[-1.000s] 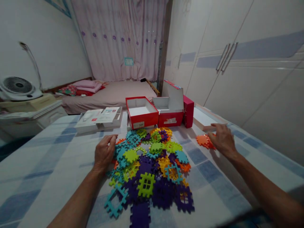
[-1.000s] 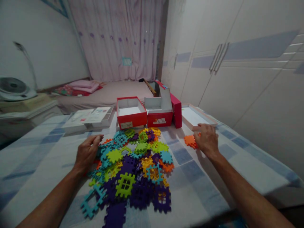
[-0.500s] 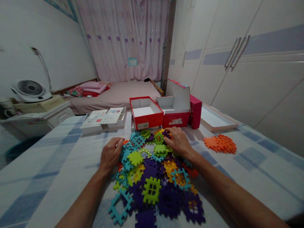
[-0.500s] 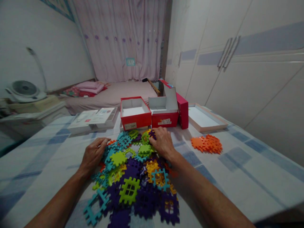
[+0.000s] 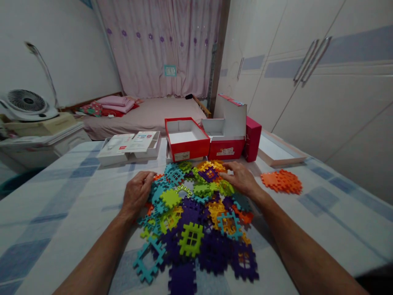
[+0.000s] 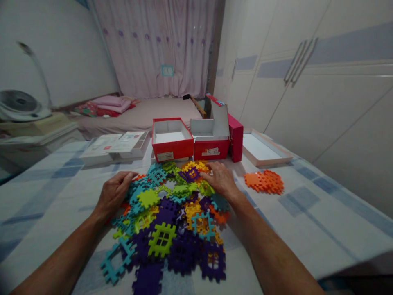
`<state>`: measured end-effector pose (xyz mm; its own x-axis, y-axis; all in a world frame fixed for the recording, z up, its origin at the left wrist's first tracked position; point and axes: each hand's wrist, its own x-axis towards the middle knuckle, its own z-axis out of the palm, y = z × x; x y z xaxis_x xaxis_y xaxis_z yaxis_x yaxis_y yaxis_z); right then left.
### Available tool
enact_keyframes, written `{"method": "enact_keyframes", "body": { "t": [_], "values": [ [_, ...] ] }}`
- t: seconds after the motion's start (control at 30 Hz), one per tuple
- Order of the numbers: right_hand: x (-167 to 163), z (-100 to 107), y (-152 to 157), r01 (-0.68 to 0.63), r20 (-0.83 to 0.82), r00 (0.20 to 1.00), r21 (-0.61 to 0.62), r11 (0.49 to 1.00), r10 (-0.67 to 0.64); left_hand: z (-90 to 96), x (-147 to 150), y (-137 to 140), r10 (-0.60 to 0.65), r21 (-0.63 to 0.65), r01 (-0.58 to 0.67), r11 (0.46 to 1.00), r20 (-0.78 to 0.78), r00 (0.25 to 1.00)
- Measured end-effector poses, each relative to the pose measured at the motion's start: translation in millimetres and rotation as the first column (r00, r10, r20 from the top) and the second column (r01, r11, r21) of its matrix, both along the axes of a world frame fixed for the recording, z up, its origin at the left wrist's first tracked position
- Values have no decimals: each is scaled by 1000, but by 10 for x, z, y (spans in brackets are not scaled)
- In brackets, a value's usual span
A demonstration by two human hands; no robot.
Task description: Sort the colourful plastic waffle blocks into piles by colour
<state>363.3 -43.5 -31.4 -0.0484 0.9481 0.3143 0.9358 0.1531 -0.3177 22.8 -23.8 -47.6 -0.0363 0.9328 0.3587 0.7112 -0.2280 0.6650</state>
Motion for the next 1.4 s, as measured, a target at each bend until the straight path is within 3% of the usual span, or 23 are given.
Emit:
{"method": "enact_keyframes", "body": {
  "t": [0.2,0.43,0.53,0.73,0.87,1.07,1.17,1.27,1.4],
  "values": [
    [-129,-27,-51,38,134,991,-45,998,-32,-25,-7,17,-4,-14,2,1000,-88,996],
    [-223,-152,-90,31,95,995,32,999,-34,-46,-17,25,61,-3,-61,998,-81,995],
    [-227,-227,-57,11,22,1000,73,997,-13,-63,-23,37,67,-19,-69,997,-82,994],
    [-181,-232,52,-19,-200,979,123,992,44,-57,-1,43,-91,-86,78,993,-158,983],
    [-160,-124,48,67,-372,928,99,993,-25,-45,-13,51,-80,-140,71,988,-61,995],
    [-73,-98,91,81,-563,825,23,996,-54,-72,-48,68,-100,-167,101,981,13,995],
    [-55,-94,86,-6,-480,877,15,1000,13,-66,-39,61,-76,-171,70,983,-24,997],
    [-93,-65,28,-158,-298,944,-29,987,143,-34,-17,44,-18,-162,0,987,-113,993],
    [-160,-62,-38,-247,-142,962,-82,966,234,7,4,24,-34,-173,1,985,-186,982]
  ]
}}
